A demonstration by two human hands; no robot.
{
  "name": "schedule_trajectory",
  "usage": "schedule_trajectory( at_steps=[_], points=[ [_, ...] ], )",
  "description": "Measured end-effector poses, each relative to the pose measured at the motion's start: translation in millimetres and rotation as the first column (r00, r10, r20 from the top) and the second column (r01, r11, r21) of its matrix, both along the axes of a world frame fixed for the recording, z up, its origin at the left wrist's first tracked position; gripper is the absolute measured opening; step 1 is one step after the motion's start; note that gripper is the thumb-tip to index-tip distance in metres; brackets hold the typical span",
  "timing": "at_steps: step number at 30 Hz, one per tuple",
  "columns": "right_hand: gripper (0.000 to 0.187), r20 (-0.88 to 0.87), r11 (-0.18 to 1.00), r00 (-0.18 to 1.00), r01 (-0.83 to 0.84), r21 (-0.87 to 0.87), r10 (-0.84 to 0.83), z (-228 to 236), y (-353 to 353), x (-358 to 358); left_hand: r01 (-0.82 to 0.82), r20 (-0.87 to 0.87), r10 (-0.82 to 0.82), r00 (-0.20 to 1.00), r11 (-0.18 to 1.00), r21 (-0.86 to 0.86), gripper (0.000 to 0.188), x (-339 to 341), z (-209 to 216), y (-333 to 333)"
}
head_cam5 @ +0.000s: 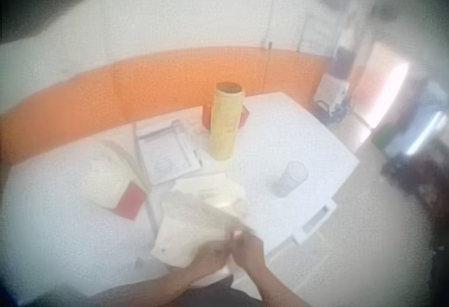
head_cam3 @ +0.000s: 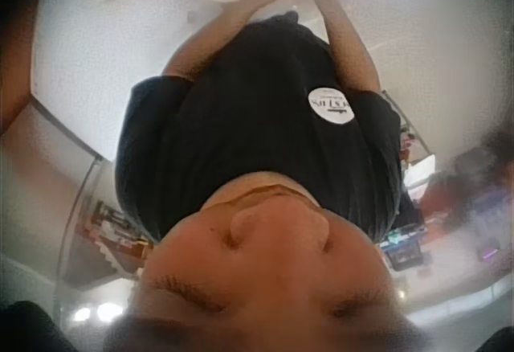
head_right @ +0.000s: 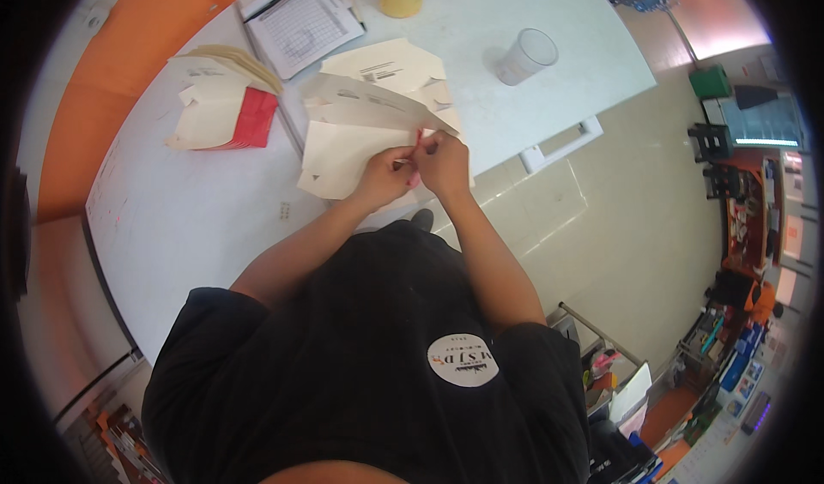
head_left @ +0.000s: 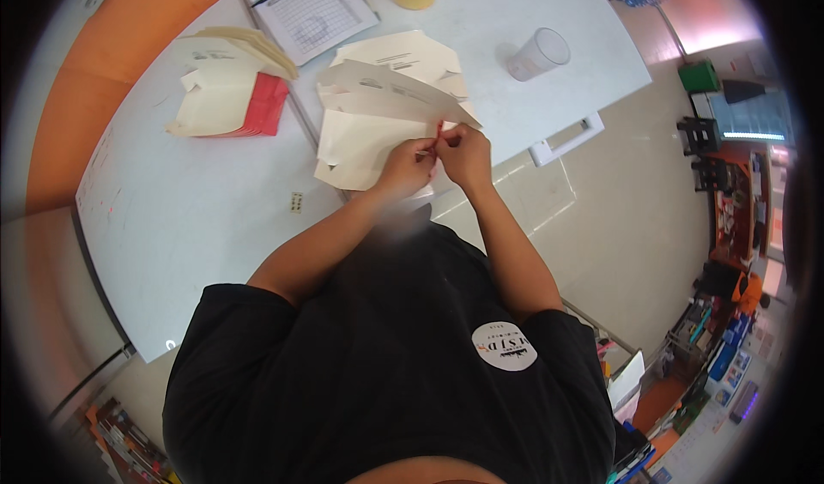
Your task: The person folds flat paperboard blanks into small rectangular boxes and seals them with red adhesive tabs. The person repeatedly picks a blank, folds the sides, and applies a red tab to close the box, stacking finished units on the counter.
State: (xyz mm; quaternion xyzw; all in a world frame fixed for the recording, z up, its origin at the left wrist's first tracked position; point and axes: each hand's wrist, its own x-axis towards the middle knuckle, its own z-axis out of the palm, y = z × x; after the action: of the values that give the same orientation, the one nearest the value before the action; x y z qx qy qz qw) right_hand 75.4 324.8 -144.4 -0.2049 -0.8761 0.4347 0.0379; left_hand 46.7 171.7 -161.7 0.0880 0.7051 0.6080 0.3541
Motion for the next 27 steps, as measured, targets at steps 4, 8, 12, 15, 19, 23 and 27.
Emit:
schedule_trajectory(
  at_steps=[4, 8, 12, 15, 19, 23, 27],
  points=[
    [0.019, -0.038, 0.995, 0.998, -0.053, -0.09, 0.05, -2, 2, 11, -0.089, -0.25, 0.093, 0.964, 0.996, 0.028, 0.035, 5, -18, 8],
    [0.02, -0.012, 0.931, 0.991, -0.131, -0.341, 0.135, -3, 9, 25, -0.075, -0.429, 0.007, 0.903, 0.987, -0.143, 0.037, 0, -11, 13],
    [0.025, 0.065, 0.79, 0.988, -0.073, -0.609, 0.141, -15, 37, 48, -0.046, -0.448, -0.036, 0.893, 0.984, -0.172, 0.026, 7, 12, 1],
    [0.026, 0.094, 0.823, 0.988, -0.045, -0.566, 0.119, -18, 51, 64, -0.003, -0.629, -0.147, 0.763, 0.973, -0.231, 0.017, 28, 70, -21],
    [0.027, 0.116, 0.877, 0.987, -0.04, -0.478, 0.108, -32, 57, 78, -0.079, -0.754, 0.045, 0.655, 0.997, -0.01, 0.017, 52, 158, -75],
    [0.027, 0.148, 0.925, 0.98, -0.068, -0.373, 0.132, -30, 50, 75, -0.41, -0.834, 0.212, 0.509, 0.912, -0.019, 0.022, 13, 209, -131],
    [0.027, 0.146, 0.92, 0.984, -0.039, -0.389, 0.104, -34, 46, 70, -0.783, -0.908, 0.102, 0.406, 0.552, -0.288, 0.03, -93, 173, -197]
  ],
)
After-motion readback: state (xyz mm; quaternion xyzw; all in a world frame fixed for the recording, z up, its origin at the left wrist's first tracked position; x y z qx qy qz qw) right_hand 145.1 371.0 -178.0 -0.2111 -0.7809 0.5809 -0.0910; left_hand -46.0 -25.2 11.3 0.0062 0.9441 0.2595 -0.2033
